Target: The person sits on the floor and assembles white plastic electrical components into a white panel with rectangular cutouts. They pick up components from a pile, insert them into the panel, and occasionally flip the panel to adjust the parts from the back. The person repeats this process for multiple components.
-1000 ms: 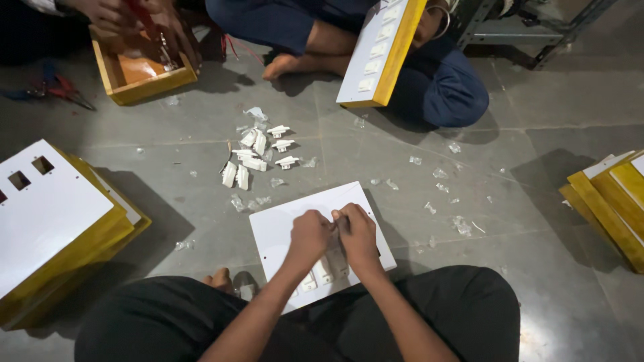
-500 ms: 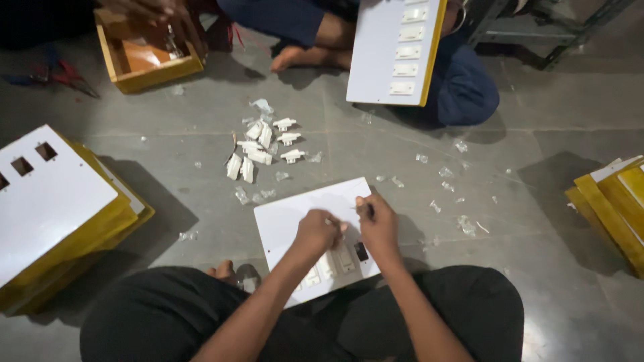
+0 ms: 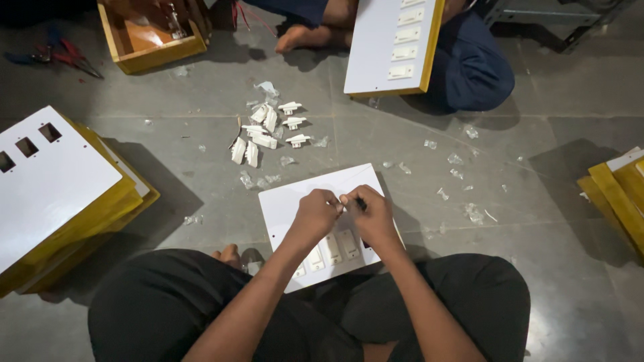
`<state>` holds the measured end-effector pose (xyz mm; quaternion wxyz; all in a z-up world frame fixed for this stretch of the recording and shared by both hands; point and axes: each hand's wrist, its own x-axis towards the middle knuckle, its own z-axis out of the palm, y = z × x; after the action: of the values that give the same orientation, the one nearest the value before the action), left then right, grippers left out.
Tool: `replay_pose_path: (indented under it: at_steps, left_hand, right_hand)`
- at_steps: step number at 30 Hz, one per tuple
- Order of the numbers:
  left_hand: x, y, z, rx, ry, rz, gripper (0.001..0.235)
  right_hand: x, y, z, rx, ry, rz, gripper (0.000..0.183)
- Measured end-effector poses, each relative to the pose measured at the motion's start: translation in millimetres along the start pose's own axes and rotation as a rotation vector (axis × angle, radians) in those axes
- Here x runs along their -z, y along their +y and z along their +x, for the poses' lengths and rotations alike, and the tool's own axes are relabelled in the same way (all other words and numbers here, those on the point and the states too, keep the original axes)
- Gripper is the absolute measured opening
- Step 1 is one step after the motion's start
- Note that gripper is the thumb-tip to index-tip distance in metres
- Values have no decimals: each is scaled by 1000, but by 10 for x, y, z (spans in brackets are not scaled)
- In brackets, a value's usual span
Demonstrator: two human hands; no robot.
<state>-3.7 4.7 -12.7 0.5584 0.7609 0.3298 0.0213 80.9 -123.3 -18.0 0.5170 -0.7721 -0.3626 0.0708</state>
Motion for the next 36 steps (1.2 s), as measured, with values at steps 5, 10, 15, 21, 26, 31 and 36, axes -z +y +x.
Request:
replay_pose_path:
  at_steps: [5, 10, 15, 21, 26, 31, 36]
  left_hand:
    - [5, 108, -57, -104, 40, 25, 18]
    - [79, 184, -93, -57, 11, -90, 14]
    - [120, 258, -92, -108, 21, -226, 16]
    - [110, 208, -78, -76, -113, -483, 19]
    - [102, 161, -69, 70, -251, -821, 19]
    - [116, 199, -35, 102, -213, -809, 20]
    - [124, 228, -79, -18, -101, -661, 19]
  right_hand:
    - [-4, 13, 61, -310, 2, 99, 24]
    - [68, -18, 43, -398, -45, 426, 29]
    - [166, -34, 47, -332, -81, 465, 16]
    - [216, -64, 28, -323, -38, 498, 17]
    - [246, -126, 17, -351, -22, 519, 15]
    - [236, -136, 24, -355, 1, 488, 15]
    - [226, -107, -3, -297, 1, 398, 16]
